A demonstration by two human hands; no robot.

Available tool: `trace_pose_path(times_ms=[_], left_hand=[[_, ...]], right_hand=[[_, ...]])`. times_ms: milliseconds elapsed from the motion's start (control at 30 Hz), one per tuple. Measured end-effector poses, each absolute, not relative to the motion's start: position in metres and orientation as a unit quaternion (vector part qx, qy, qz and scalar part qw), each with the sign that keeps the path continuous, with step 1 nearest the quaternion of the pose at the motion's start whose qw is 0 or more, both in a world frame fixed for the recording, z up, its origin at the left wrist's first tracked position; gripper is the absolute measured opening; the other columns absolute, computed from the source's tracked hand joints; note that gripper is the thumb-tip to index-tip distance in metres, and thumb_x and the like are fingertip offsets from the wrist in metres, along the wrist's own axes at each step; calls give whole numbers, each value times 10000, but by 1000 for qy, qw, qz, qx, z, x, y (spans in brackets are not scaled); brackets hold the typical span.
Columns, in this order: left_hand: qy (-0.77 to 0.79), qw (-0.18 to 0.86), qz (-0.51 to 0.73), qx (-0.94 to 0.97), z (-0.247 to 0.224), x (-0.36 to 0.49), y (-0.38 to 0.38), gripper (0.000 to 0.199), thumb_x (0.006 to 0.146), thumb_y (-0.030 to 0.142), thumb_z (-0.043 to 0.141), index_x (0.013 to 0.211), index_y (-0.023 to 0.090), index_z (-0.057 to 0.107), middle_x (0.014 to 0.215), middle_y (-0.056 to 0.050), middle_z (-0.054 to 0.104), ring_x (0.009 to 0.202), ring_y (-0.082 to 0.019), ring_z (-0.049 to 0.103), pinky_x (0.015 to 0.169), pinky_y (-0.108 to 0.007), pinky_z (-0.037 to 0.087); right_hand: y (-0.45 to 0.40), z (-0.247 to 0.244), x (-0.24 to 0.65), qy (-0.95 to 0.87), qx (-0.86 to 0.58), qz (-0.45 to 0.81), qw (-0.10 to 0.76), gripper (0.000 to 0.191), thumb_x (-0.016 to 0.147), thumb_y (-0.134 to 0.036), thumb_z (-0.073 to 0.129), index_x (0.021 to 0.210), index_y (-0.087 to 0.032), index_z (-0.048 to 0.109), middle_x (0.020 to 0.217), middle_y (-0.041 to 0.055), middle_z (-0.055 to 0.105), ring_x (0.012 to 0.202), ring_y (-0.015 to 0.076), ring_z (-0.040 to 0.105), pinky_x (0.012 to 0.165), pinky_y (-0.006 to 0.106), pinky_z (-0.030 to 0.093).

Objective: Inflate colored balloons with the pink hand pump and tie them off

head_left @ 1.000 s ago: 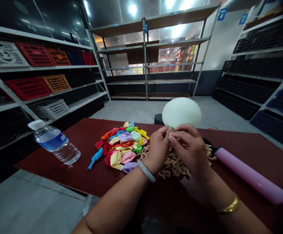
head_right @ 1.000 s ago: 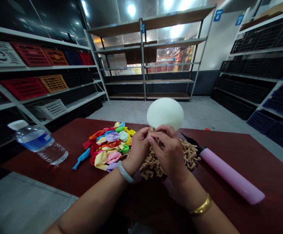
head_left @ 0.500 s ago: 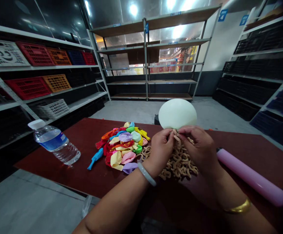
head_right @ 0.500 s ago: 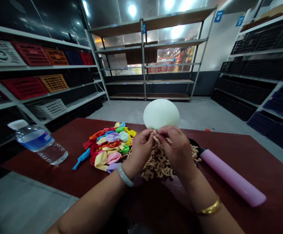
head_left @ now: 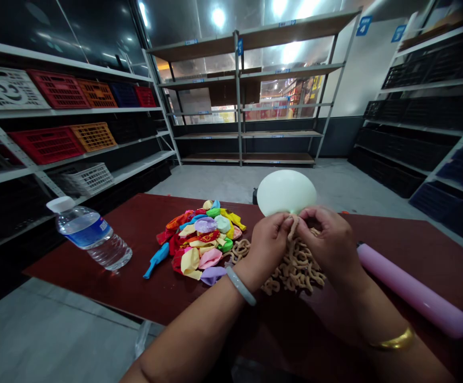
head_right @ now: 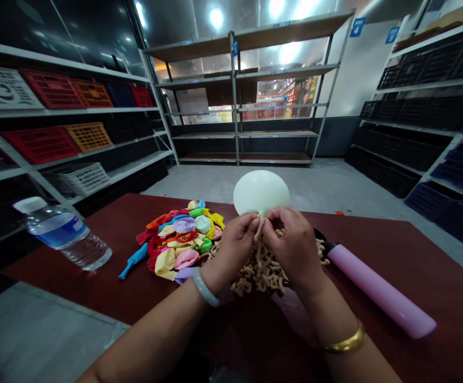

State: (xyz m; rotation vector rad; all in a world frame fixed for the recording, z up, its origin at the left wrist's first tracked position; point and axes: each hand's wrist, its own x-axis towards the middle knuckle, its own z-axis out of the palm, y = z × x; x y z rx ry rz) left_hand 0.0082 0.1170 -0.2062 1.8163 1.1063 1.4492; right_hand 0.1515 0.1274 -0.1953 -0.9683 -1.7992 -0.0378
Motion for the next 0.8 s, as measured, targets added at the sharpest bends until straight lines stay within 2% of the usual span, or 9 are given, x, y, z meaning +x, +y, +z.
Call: trace_pose_path(times_ms=[200, 533, 633, 800], left_hand=[[406, 250, 549, 687, -205, 6, 118, 232, 933, 320, 485, 903, 203, 684, 883, -51, 681, 842, -191, 589, 797, -263, 428], [408, 270, 544, 682, -199, 7, 114, 171, 896, 250, 539, 826, 212, 691, 830, -46, 663, 804, -188, 563, 791, -259, 401], [410, 245, 535, 697, -202, 6, 116, 180, 902, 241, 522, 805, 205, 670, 809, -43, 647, 782, -181, 553, 765, -256, 394], [416, 227, 537, 698, -208, 6, 119, 186, 916, 238, 490, 846, 191, 656, 796, -34, 642, 763, -167, 557, 750, -253, 406]], right_hand=[[125, -192, 155, -769, -365, -5, 525, 54, 882, -231, 578, 873, -203, 623, 856, 46, 661, 820, 184, 608, 756, 336, 481], [126, -185, 160, -764, -404, 92, 495, 75, 855, -277, 602, 844, -214, 641, 837, 31, 656, 765, 177, 606, 717, 321, 474], [125, -185, 159, -782, -384, 61, 488, 66, 868, -262, 584, 835, -211, 609, 814, 28, 628, 758, 169, 584, 722, 318, 467], [124, -189, 156, -806, -338, -9, 486, 39, 894, -216, 545, 885, -205, 582, 882, 55, 614, 878, 206, 572, 813, 376, 461]])
